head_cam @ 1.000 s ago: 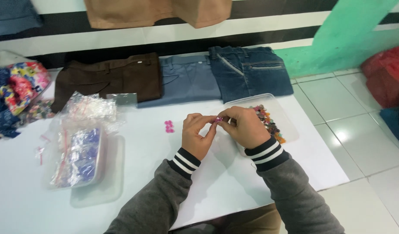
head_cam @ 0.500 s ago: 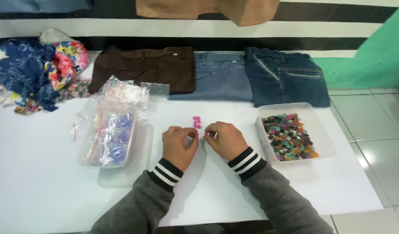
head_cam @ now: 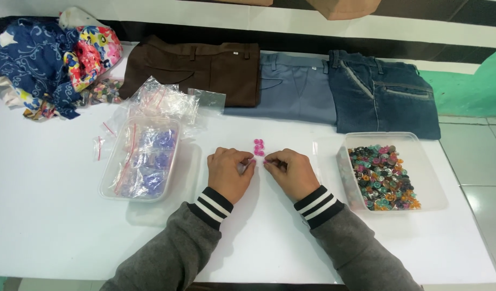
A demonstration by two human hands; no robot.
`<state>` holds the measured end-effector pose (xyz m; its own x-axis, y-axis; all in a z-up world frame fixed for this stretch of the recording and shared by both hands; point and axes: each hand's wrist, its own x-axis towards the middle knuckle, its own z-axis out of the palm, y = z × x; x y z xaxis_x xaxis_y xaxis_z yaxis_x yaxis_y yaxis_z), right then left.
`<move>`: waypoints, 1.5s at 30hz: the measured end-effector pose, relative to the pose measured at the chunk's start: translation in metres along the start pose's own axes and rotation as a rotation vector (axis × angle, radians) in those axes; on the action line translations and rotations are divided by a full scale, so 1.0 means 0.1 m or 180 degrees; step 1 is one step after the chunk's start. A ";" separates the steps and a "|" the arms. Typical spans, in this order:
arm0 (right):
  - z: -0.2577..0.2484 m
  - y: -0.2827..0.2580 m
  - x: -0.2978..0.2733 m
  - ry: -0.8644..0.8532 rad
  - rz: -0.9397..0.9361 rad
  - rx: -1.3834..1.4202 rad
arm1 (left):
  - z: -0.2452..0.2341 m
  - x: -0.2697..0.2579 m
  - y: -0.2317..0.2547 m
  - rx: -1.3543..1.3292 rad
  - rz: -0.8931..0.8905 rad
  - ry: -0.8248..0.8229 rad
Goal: Sorting small colorful buttons from a container and placing them into small plastic bags
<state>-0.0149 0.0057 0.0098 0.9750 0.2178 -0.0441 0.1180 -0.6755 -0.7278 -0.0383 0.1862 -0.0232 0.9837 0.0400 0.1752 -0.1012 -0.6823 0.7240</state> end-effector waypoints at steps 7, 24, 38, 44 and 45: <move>0.03 -0.04 0.03 0.0007 -0.0045 -0.0020 | 0.01 0.04 0.00 0.0213 -0.0012 -0.0073; 0.02 -0.01 0.06 0.0048 0.0040 0.0019 | -0.01 0.09 0.04 0.0133 0.0023 -0.0106; 0.04 -0.06 -0.06 0.0604 -0.0483 0.0050 | -0.09 0.25 0.00 0.0155 -0.0130 0.0296; 0.08 -0.22 0.17 0.0585 -0.1108 -0.0350 | -0.09 0.41 -0.15 0.0358 -0.0131 0.0021; 0.09 -0.27 0.24 0.0540 -0.1248 -0.0478 | -0.11 0.46 -0.18 0.0370 -0.0098 -0.0050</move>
<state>0.0038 0.0354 0.0227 0.8669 0.3675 0.3369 0.4982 -0.6624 -0.5594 0.0073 0.2078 -0.0208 0.9884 0.0513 0.1429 -0.0539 -0.7610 0.6465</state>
